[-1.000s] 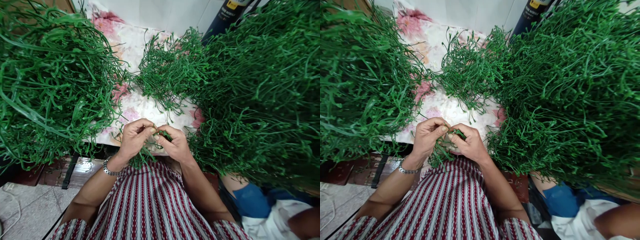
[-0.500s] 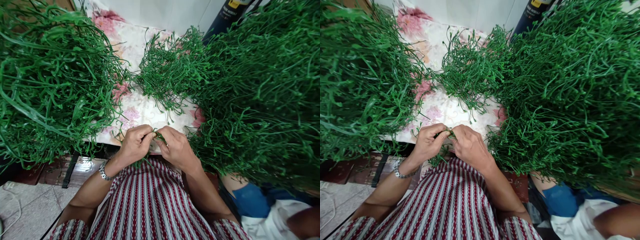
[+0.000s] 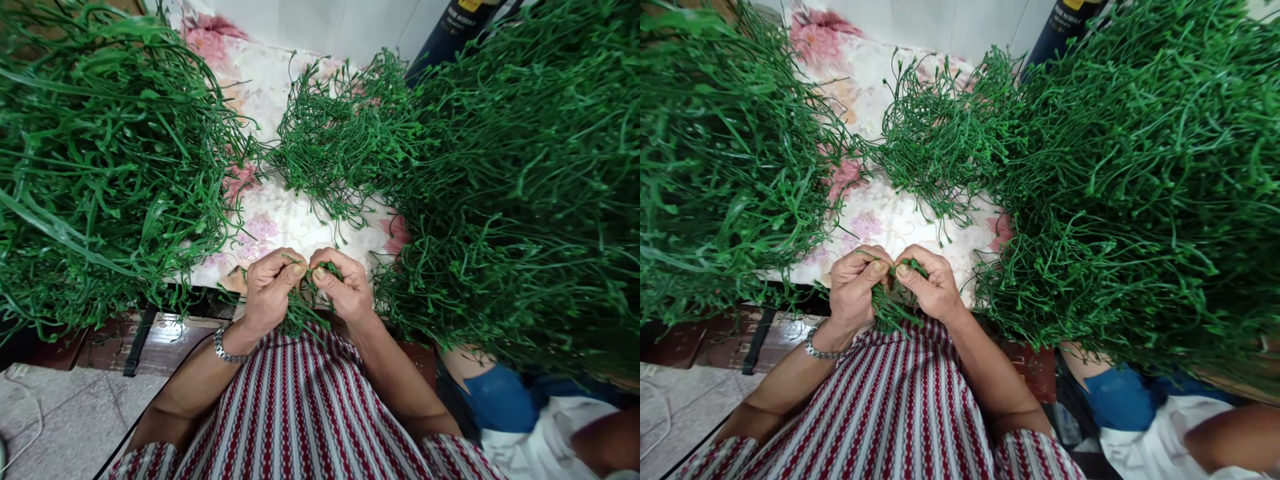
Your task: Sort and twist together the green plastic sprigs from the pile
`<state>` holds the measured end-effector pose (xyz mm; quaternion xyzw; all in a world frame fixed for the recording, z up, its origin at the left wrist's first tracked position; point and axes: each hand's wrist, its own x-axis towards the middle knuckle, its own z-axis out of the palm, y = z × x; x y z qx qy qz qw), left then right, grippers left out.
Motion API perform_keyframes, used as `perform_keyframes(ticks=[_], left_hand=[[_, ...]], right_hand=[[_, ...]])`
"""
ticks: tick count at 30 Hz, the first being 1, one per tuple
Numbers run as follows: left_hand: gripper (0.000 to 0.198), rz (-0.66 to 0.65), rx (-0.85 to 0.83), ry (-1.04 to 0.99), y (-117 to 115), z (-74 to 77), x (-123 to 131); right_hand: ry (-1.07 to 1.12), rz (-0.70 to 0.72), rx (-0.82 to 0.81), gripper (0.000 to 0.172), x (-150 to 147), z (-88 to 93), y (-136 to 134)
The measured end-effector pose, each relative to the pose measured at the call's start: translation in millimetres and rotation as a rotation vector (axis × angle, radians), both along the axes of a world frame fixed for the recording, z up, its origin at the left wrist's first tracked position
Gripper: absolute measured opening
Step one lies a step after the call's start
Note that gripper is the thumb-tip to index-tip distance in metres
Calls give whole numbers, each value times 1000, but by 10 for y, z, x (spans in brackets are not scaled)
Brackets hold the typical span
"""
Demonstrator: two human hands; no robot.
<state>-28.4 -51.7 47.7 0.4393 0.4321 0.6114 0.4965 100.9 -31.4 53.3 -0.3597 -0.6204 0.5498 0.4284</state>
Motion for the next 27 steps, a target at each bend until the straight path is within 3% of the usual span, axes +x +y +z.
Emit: perform_keyframes(ticks=[6,9,11,17,21,27], left_hand=[[9,62,137,237,55,109,-36],[8,24,234,303,99,155,-88],[7,-47,201,177,143,166,-103],[9,-266,-145,-357,343,174,-84],[13,-369,-236,-491,391,160,-83],[21,-382,-315,-515,394,167,-101]], right_hand=[[-144,-118,92,17,-49,12,-9],[-233,-92,124,15,-33,44,1],[-255,-67,135,15,-16,68,24],[-200,-86,149,21,6,92,146],[-117,-59,136,19,21,46,194],[-152,23,177,17,55,27,224]])
